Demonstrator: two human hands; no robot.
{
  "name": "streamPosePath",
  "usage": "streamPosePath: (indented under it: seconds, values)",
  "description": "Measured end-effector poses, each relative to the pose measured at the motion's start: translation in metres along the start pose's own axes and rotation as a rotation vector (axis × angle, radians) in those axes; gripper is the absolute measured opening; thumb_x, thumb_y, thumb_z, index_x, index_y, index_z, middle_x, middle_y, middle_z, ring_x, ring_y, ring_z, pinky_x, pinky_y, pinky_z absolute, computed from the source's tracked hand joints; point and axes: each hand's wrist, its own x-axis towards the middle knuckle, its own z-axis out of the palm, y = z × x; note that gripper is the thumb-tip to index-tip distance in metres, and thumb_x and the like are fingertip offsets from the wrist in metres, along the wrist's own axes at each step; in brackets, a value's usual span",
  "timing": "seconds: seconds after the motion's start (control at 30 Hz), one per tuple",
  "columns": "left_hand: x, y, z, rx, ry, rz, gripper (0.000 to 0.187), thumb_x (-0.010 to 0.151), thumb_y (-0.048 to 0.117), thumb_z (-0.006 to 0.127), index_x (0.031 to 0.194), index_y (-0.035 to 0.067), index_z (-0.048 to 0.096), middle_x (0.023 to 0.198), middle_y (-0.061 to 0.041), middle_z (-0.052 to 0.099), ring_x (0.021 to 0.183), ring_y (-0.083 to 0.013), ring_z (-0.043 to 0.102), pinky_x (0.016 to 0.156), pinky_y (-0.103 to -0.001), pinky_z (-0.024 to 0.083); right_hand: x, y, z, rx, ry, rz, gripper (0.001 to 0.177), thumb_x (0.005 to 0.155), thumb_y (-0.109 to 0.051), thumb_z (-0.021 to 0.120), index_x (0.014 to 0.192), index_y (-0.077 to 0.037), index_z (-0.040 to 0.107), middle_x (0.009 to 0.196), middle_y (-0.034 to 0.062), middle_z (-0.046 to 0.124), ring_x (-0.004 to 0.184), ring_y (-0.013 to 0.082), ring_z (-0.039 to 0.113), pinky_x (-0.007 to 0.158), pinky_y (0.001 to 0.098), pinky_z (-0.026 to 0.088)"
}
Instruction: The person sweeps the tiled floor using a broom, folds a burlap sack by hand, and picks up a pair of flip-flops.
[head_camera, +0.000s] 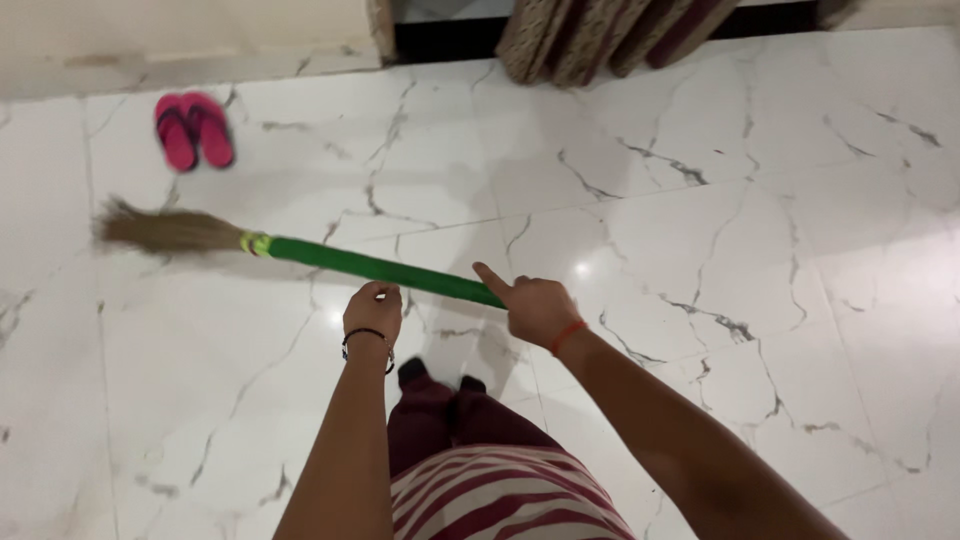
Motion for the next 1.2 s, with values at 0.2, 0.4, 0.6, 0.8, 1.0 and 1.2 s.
streamPosePath:
  seconds: [0.2,0.4,0.6,0.8,1.0,1.2]
  values:
    - [0.039,0.031,0.035,0.149,-0.037,0.171,0.025,0.083,0.029,0.055,0.095,0.015,0.07,0.097,-0.008,0.068,0.084,-0.0246,0.063,0.078,-0.035,0.05,-0.034,0.093,0.059,0.146,0.302,0.305,0.042,0.071,-0.004,0.055,0.113,-0.008,0.052,0.087,0.012,0.061,0.081,0.0265,0.062,0.073,0.0388,0.051]
    - [0.053,0.084,0.096,0.192,-0.184,0.217,0.023,0.084,0.03,0.053,0.094,0.015,0.066,0.094,-0.007,0.07,0.081,-0.0252,0.066,0.076,-0.035,0.051,-0.08,0.125,0.1,0.691,0.067,0.959,0.023,0.072,-0.018,0.064,0.093,-0.008,0.063,0.083,0.0101,0.063,0.077,0.0235,0.057,0.07,0.0384,0.047]
    - [0.043,0.144,0.162,0.224,-0.176,0.253,0.022,0.083,0.03,0.055,0.094,0.016,0.068,0.094,-0.006,0.068,0.082,-0.0238,0.064,0.075,-0.035,0.051,-0.116,0.208,0.164,1.577,0.217,1.255,0.019,0.074,-0.006,0.064,0.09,0.001,0.056,0.064,0.0083,0.05,0.047,0.0178,0.044,0.04,0.0335,0.036]
    - [0.022,0.193,0.225,0.224,-0.242,0.179,0.023,0.085,0.03,0.053,0.098,0.017,0.067,0.096,-0.004,0.069,0.081,-0.0223,0.065,0.076,-0.034,0.051,-0.09,0.353,0.193,1.982,0.253,1.44,0.023,0.079,-0.014,0.066,0.075,-0.007,0.045,0.058,0.0033,0.044,0.044,0.0155,0.042,0.039,0.03,0.038]
    - [0.017,0.211,0.221,0.204,-0.182,0.017,0.024,0.087,0.031,0.051,0.101,0.018,0.066,0.096,-0.003,0.069,0.079,-0.0258,0.067,0.074,-0.037,0.054,-0.025,0.437,0.22,2.25,0.049,1.336,0.023,0.077,-0.003,0.061,0.07,-0.009,0.04,0.051,0.0031,0.045,0.04,0.0145,0.045,0.039,0.0281,0.042]
    - [0.033,0.185,0.198,0.198,-0.057,-0.075,0.025,0.086,0.031,0.052,0.1,0.019,0.069,0.091,-0.004,0.072,0.081,-0.021,0.066,0.077,-0.035,0.052,0.019,0.35,0.158,0.981,-0.478,0.811,0.02,0.08,-0.008,0.051,0.097,0.003,0.054,0.067,0.0141,0.061,0.052,0.021,0.058,0.046,0.0353,0.049]
